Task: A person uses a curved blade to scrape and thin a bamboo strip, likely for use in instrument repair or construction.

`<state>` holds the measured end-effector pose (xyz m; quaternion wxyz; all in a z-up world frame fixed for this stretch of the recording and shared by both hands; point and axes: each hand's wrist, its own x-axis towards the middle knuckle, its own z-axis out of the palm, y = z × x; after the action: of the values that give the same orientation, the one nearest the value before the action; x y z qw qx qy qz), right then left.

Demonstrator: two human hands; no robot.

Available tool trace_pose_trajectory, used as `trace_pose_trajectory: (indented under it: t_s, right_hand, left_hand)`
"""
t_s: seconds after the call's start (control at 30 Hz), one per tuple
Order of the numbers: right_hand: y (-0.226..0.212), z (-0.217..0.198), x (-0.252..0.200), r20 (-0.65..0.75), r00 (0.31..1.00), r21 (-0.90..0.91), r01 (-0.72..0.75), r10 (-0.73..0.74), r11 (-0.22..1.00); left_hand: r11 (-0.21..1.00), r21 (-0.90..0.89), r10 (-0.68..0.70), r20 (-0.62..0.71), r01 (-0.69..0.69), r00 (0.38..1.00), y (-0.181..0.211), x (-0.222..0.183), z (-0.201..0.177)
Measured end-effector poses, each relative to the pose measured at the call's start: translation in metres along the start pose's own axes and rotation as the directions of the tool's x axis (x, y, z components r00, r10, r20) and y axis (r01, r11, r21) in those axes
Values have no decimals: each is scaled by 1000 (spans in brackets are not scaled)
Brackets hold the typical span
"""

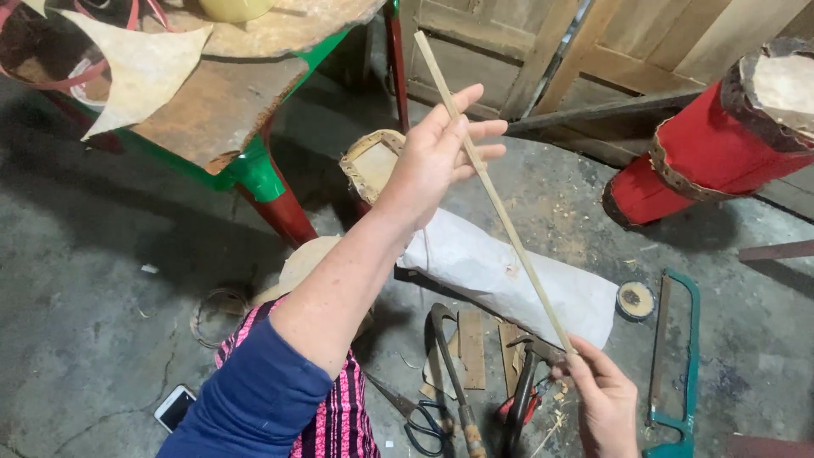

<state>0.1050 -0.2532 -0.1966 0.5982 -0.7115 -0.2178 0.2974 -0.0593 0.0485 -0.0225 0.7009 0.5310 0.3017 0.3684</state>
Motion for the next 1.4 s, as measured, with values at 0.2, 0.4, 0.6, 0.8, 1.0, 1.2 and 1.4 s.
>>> trace_pose_trajectory:
  t_s: [0.2, 0.4, 0.6, 0.8, 1.0, 1.2, 1.4]
  right_hand:
    - [-6, 0, 4, 63, 978, 24, -203, 201, 979]
    - [-16, 8, -2, 47, 977, -101, -201, 207, 974]
    - [-18, -12, -10, 55, 992, 150, -117, 110, 982]
    - [-8, -56, -8, -24, 959, 662, 226, -281, 714]
    - [-11, -60, -13, -246, 861, 381, 509, -446, 772]
    - [-50, -31, -30, 11, 845, 269, 513, -535, 815]
    - [-61, -15, -42, 18, 882, 422, 421, -472, 803]
  left_hand:
    - [970, 165, 164, 102, -179, 981, -2, -4, 6]
    - [806, 275, 434, 329, -525, 839, -37, 2, 14]
    - [633, 450, 525, 348, -630, 776, -46, 12, 10]
    - [801, 442, 349, 203, -404, 915, -26, -4, 15]
    - [832, 504, 137, 217, -231, 966, -15, -15, 27]
    - [693, 721, -234, 239, -11, 942, -42, -18, 41]
    - [700, 703, -321, 153, 126, 935, -35, -22, 44]
